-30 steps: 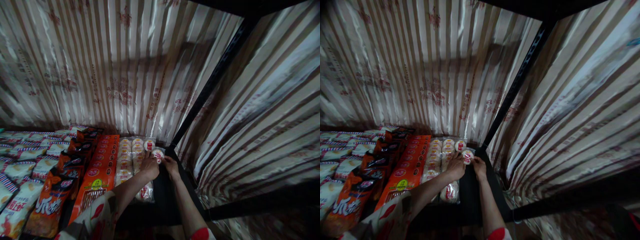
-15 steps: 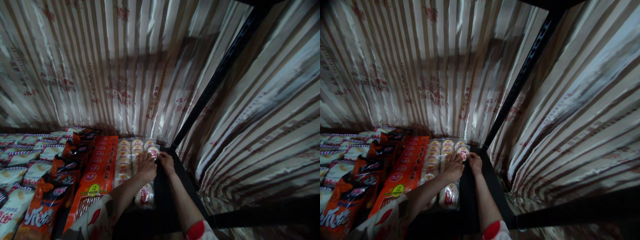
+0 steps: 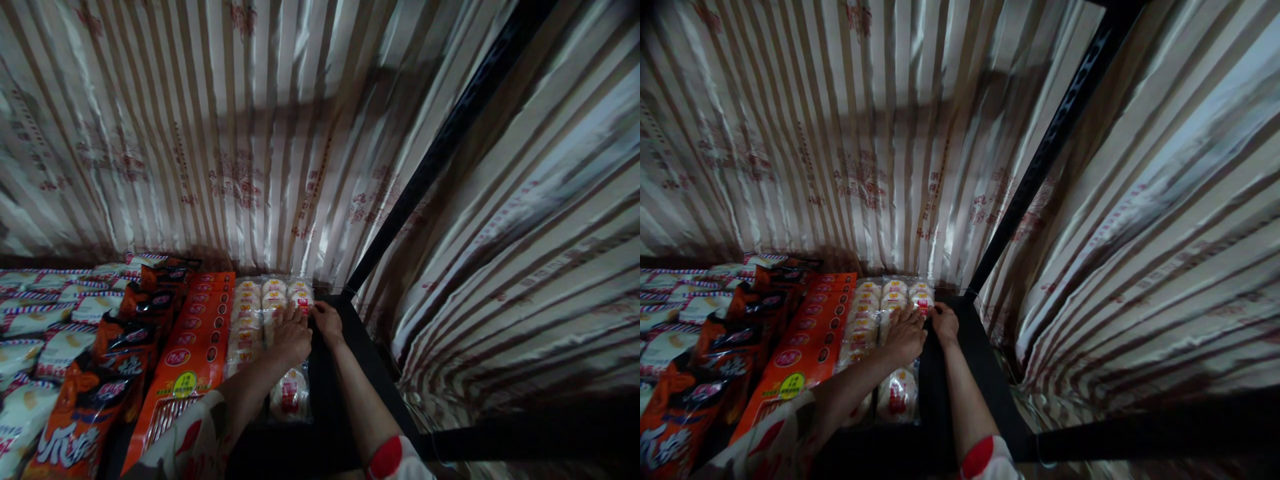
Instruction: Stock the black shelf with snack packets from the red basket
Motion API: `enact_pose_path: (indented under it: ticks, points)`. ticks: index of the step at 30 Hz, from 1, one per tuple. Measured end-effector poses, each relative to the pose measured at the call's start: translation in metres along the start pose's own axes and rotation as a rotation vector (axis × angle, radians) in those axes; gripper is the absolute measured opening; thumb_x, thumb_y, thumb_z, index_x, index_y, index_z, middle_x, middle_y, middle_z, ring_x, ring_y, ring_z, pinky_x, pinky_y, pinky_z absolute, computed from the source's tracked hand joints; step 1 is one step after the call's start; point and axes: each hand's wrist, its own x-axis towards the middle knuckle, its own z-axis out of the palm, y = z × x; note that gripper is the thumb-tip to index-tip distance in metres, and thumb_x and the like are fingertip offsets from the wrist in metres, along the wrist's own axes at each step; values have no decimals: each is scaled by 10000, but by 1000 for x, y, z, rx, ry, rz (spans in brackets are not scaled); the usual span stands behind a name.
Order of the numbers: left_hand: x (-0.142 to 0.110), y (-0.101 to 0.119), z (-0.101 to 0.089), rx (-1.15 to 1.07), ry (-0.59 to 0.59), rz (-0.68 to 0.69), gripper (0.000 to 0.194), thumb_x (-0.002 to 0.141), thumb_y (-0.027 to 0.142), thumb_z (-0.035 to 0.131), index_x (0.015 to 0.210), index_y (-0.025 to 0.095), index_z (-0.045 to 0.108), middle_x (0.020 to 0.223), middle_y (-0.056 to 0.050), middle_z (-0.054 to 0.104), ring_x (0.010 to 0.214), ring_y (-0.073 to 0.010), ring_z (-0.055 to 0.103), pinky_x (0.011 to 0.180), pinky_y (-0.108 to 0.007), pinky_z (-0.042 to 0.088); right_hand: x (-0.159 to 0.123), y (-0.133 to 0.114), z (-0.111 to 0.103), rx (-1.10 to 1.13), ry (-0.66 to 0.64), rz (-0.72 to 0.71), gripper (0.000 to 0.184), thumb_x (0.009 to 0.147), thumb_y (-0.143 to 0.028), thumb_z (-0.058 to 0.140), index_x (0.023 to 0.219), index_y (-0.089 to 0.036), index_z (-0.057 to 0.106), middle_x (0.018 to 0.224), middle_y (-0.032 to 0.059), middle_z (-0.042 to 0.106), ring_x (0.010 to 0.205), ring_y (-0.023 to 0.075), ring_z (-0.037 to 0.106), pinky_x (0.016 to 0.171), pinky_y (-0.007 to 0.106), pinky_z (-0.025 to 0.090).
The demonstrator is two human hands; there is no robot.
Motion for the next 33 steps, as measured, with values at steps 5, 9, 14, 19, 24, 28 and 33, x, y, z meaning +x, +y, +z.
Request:
enact_pose_path:
  ticks: [5, 9, 14, 19, 24, 28, 33]
  points:
    - [-1, 1, -1, 7, 3, 4, 478, 871, 327, 274, 1228, 93, 489, 1368, -110, 416, 1349, -256, 153, 1089, -494, 120, -1, -3, 1, -45, -13, -12, 287, 770, -355, 518, 980, -218, 658, 916, 47, 689, 845, 195, 633, 726, 275, 460]
    - [0, 5, -8, -3, -22, -23, 478, 870, 316, 264, 1245, 108, 474, 1377, -108, 404, 1337, -236, 206, 1096, -478, 113, -4, -3, 1, -34, -7, -30, 310, 776, -344, 516, 1022, -195, 632, 978, 60, 679, 894, 186, 629, 774, 266, 461]
    - [-1, 14, -20, -31, -55, -13, 474, 859, 286, 271, 1248, 102, 471, 1394, -111, 377, 1343, -231, 195, 1102, -462, 117, -11, 3, 1, 51, 73, -89, 318, 772, -321, 509, 1026, -164, 618, 997, 77, 673, 908, 176, 627, 812, 254, 461]
    - [-13, 24, -29, -80, -68, 11, 509, 834, 222, 277, 1298, 51, 399, 1383, -133, 387, 1347, -249, 169, 1106, -443, 123, -28, 6, -2, 99, 190, -108, 329, 754, -276, 489, 1017, -130, 624, 1014, 106, 653, 895, 193, 624, 793, 272, 472]
    - [-31, 34, -32, -83, -64, 14, 505, 773, 135, 325, 1260, 65, 442, 1372, -146, 397, 1331, -256, 219, 1091, -443, 176, -55, 5, -7, 125, 241, -136, 317, 755, -266, 452, 983, -151, 641, 982, 96, 648, 863, 191, 624, 784, 280, 475]
    - [-47, 43, -38, -94, -78, -1, 512, 756, 135, 357, 1252, 46, 446, 1326, -164, 447, 1321, -273, 235, 1082, -430, 209, -77, 5, -10, 172, 225, -149, 321, 756, -276, 431, 960, -152, 646, 968, 93, 649, 859, 191, 627, 783, 278, 478]
    - [-69, 52, -47, -96, -105, -7, 515, 747, 114, 359, 1247, 23, 443, 1299, -191, 466, 1306, -261, 272, 1081, -420, 218, -101, 4, -14, 196, 219, -152, 339, 745, -274, 420, 947, -136, 654, 996, 113, 650, 878, 206, 627, 798, 291, 475]
